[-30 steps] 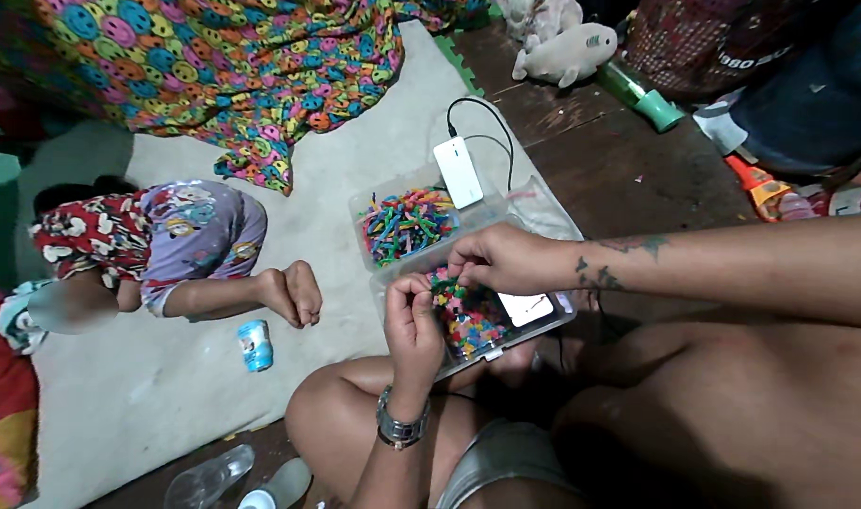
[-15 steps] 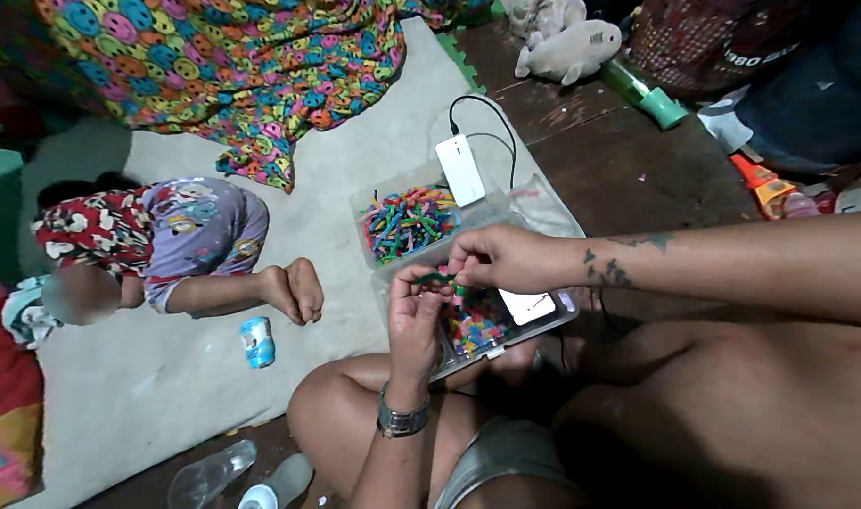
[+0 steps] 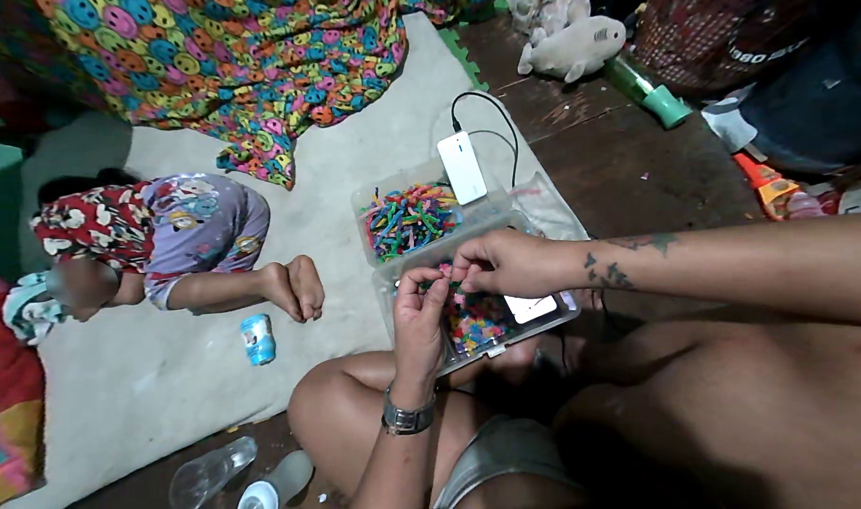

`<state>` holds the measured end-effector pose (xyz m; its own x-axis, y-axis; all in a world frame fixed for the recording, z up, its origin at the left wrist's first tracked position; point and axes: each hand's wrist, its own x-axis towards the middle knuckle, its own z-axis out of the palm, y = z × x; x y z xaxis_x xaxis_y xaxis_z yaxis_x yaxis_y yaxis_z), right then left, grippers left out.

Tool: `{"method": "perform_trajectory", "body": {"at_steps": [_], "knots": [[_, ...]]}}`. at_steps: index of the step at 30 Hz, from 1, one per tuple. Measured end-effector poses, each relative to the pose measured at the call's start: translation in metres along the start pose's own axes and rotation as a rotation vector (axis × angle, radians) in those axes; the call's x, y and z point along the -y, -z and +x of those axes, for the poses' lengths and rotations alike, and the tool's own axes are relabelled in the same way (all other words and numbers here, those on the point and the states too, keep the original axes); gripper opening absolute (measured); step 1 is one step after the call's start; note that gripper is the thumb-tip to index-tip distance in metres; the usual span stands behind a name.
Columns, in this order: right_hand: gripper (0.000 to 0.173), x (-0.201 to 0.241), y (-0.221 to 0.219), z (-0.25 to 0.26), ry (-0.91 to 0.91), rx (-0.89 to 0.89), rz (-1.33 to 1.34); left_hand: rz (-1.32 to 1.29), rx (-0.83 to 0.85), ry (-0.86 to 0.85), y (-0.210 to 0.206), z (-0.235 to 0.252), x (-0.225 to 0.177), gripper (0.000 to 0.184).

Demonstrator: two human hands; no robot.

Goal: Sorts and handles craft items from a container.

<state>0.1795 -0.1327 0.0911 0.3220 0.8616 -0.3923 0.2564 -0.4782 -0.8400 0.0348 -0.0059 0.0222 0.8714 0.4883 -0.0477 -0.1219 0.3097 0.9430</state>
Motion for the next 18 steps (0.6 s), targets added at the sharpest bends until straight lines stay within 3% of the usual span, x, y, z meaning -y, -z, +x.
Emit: {"method": "perform_trajectory", "body": {"at_steps": [5, 18], "knots": [[0.011, -0.005, -0.001, 0.000, 0.032, -0.025, -0.015, 0.031, 0.011, 0.073, 0.002, -0.001, 0.002, 0.004], [0.009, -0.012, -0.001, 0.003, 0.109, -0.045, -0.067, 0.047, 0.011, 0.056, 0.003, -0.003, 0.000, 0.005]]}}
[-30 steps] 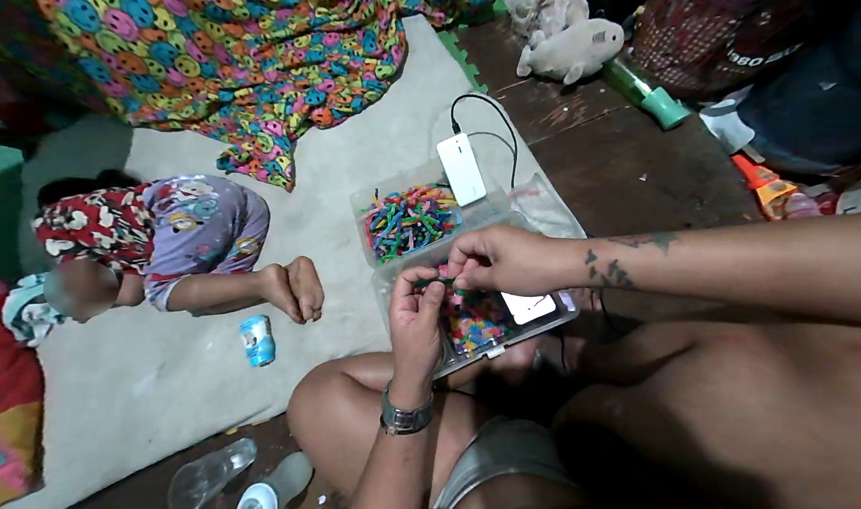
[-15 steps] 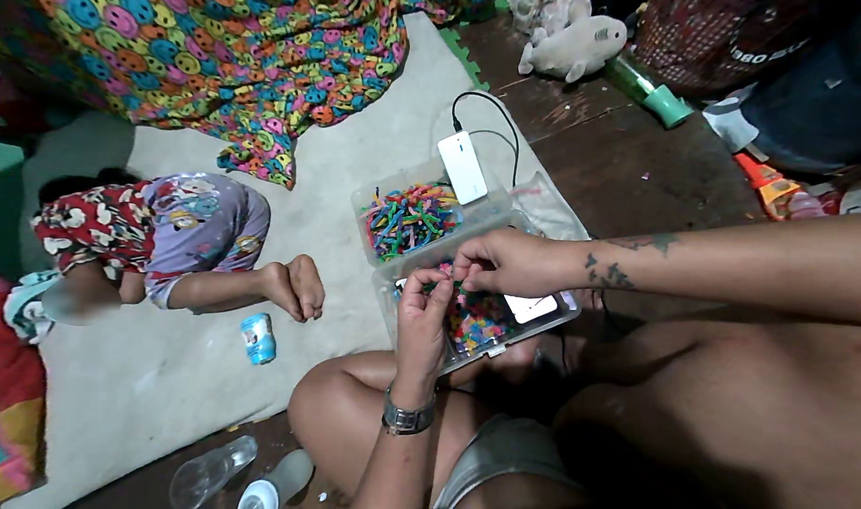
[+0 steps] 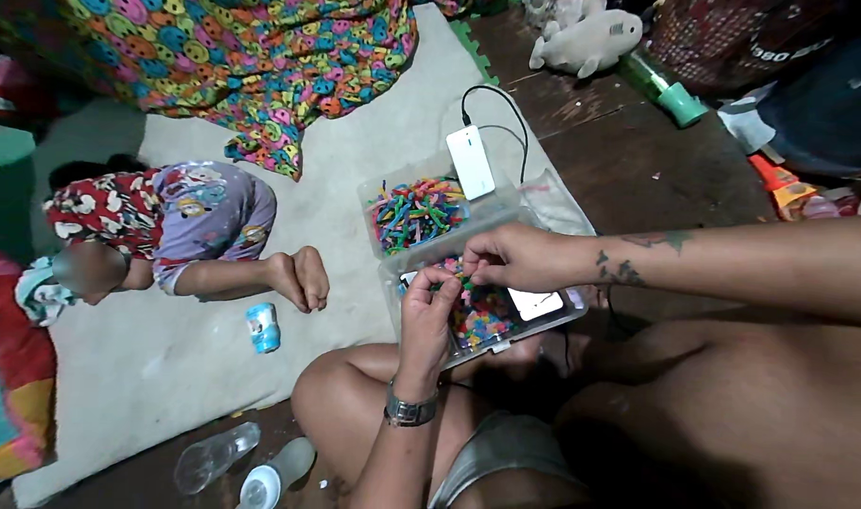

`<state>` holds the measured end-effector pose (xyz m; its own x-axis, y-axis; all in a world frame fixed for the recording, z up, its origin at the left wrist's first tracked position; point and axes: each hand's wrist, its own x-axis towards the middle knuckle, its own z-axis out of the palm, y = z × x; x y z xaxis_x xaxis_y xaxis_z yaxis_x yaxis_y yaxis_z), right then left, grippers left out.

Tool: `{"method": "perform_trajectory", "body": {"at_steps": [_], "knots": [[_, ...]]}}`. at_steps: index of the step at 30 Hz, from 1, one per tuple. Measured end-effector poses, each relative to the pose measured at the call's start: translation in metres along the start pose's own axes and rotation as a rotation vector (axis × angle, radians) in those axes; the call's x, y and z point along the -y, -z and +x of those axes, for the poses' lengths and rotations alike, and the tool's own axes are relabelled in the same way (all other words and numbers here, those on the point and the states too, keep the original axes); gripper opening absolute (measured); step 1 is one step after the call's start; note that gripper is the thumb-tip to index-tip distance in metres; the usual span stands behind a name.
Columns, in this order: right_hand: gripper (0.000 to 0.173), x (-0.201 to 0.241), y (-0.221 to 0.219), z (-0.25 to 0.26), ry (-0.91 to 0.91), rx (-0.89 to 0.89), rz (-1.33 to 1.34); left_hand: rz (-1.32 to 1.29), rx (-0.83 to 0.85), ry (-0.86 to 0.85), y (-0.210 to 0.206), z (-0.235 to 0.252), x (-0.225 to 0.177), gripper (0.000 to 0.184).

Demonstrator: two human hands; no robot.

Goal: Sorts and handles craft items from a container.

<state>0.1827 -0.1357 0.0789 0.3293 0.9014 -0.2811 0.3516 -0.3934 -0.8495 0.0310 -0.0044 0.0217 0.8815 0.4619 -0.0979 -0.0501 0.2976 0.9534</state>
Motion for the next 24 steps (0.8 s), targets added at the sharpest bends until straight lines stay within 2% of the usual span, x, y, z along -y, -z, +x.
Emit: {"method": "perform_trajectory", "body": {"at_steps": [24], "knots": [[0.008, -0.0017, 0.0005, 0.0005, -0.024, -0.017, -0.028, -0.015, -0.034, 0.035, 0.0046, 0.0012, 0.0001, 0.008]]}}
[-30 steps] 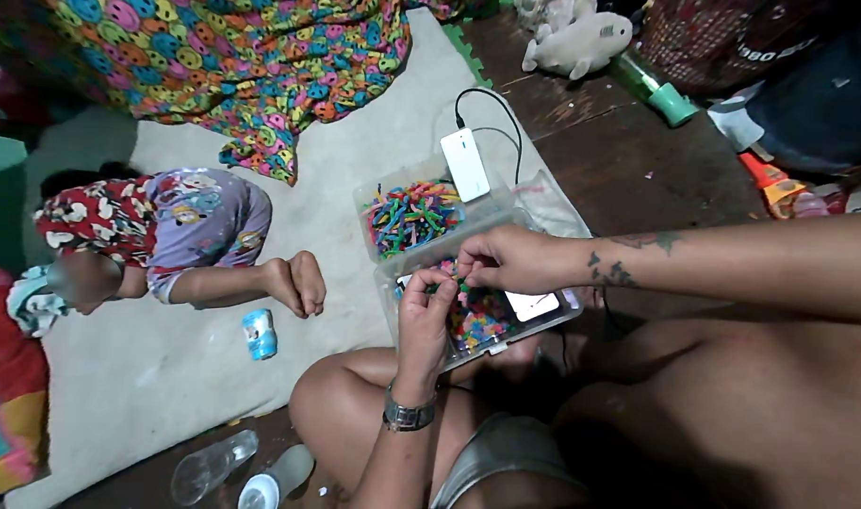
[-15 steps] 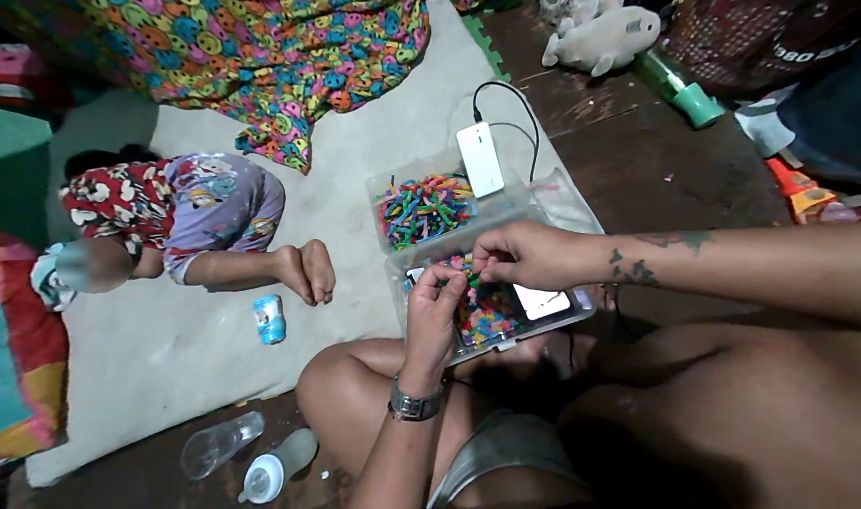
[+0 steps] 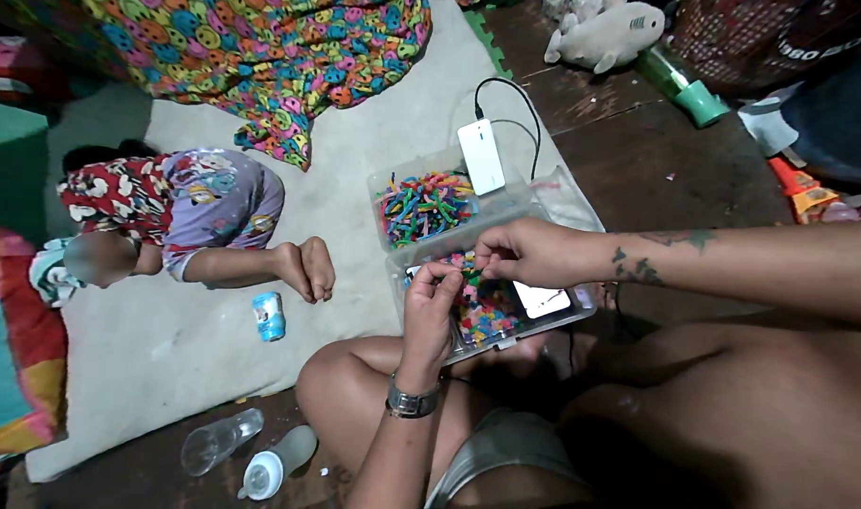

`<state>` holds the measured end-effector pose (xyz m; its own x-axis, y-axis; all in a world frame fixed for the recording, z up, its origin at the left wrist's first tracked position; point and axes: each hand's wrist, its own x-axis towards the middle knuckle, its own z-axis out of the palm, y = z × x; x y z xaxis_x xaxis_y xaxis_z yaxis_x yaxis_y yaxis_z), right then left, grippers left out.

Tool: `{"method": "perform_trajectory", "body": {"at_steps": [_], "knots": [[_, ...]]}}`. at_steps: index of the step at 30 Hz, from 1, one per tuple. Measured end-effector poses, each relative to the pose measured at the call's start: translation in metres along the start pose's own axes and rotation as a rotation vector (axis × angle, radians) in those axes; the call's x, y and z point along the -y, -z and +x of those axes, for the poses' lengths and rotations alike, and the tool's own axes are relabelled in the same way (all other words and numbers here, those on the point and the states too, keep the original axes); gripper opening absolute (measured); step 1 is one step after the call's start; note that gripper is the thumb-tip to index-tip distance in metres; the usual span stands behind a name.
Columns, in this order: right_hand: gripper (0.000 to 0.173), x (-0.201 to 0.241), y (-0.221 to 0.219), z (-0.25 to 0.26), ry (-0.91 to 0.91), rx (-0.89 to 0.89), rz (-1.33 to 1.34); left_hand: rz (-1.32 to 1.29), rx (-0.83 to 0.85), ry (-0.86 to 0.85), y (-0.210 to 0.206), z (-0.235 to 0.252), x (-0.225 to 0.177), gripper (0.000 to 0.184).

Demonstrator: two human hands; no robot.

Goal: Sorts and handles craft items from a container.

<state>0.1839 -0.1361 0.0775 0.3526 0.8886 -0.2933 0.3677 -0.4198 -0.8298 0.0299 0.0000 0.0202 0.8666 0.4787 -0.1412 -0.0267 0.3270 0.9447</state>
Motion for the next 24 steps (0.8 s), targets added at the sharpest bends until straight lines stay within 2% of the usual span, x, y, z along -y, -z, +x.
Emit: {"method": "perform_trajectory", "body": {"at_steps": [9, 24], "knots": [[0.006, 0.0014, -0.0026, -0.0016, 0.084, 0.017, 0.007, 0.068, -0.045, -0.004, -0.0010, 0.0029, -0.0017, 0.012], [0.007, 0.0011, 0.0014, -0.0022, 0.039, 0.030, 0.019, 0.196, -0.027, 0.019, 0.0074, 0.0072, -0.0048, 0.014]]}}
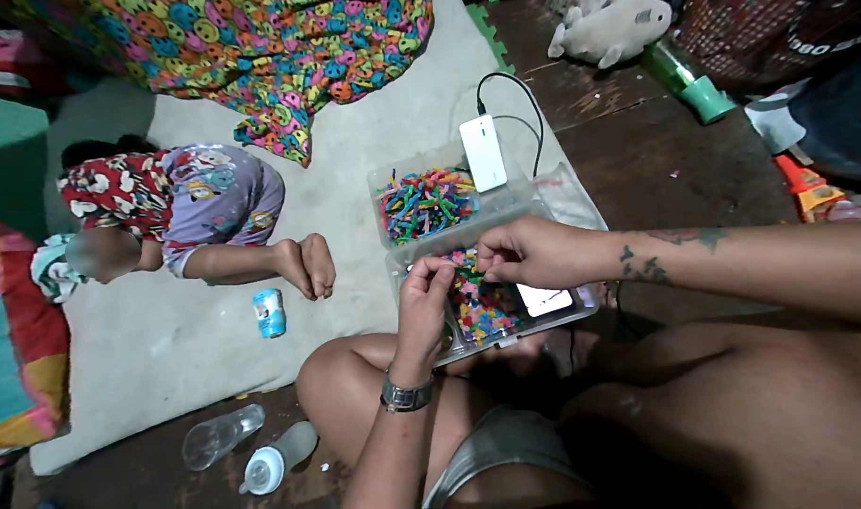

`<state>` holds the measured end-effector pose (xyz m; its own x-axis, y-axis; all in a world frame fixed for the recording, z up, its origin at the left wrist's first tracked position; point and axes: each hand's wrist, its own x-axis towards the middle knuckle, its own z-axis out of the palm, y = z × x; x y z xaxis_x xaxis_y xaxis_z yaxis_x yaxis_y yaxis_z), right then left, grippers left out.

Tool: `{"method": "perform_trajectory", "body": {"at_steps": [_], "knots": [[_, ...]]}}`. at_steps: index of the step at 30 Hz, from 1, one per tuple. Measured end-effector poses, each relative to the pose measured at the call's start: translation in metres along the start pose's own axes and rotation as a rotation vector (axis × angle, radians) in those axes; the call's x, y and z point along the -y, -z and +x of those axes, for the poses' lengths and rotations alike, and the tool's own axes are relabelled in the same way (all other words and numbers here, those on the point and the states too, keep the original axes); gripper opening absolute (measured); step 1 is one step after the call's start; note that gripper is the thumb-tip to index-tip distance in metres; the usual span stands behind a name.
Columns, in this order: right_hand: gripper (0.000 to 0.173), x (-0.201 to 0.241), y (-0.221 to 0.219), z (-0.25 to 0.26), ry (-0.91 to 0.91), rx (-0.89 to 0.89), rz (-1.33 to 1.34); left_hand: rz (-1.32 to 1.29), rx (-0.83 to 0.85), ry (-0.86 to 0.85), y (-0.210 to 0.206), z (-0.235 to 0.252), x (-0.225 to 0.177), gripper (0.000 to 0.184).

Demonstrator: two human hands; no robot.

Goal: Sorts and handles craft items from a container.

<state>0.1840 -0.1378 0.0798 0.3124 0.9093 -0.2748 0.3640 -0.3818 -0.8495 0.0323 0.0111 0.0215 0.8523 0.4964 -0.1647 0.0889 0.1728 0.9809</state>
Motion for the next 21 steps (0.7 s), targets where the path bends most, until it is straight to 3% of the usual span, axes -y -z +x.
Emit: {"method": "perform_trajectory", "body": {"at_steps": [6, 11, 17, 21], "knots": [[0.009, -0.005, -0.001, 0.002, -0.045, -0.017, -0.016, 0.035, 0.042, -0.008, 0.004, -0.001, 0.000, 0.010], [0.008, -0.007, -0.002, 0.003, -0.068, -0.096, -0.021, 0.273, 0.089, -0.084, 0.015, 0.007, -0.004, 0.010], [0.009, -0.009, -0.002, 0.003, -0.108, -0.139, 0.049, 0.480, -0.155, -0.216, 0.034, 0.047, -0.021, 0.018], [0.009, -0.008, -0.001, 0.003, -0.132, -0.099, 0.056, 0.653, -0.217, -0.257, 0.047, 0.072, -0.018, 0.027]]}}
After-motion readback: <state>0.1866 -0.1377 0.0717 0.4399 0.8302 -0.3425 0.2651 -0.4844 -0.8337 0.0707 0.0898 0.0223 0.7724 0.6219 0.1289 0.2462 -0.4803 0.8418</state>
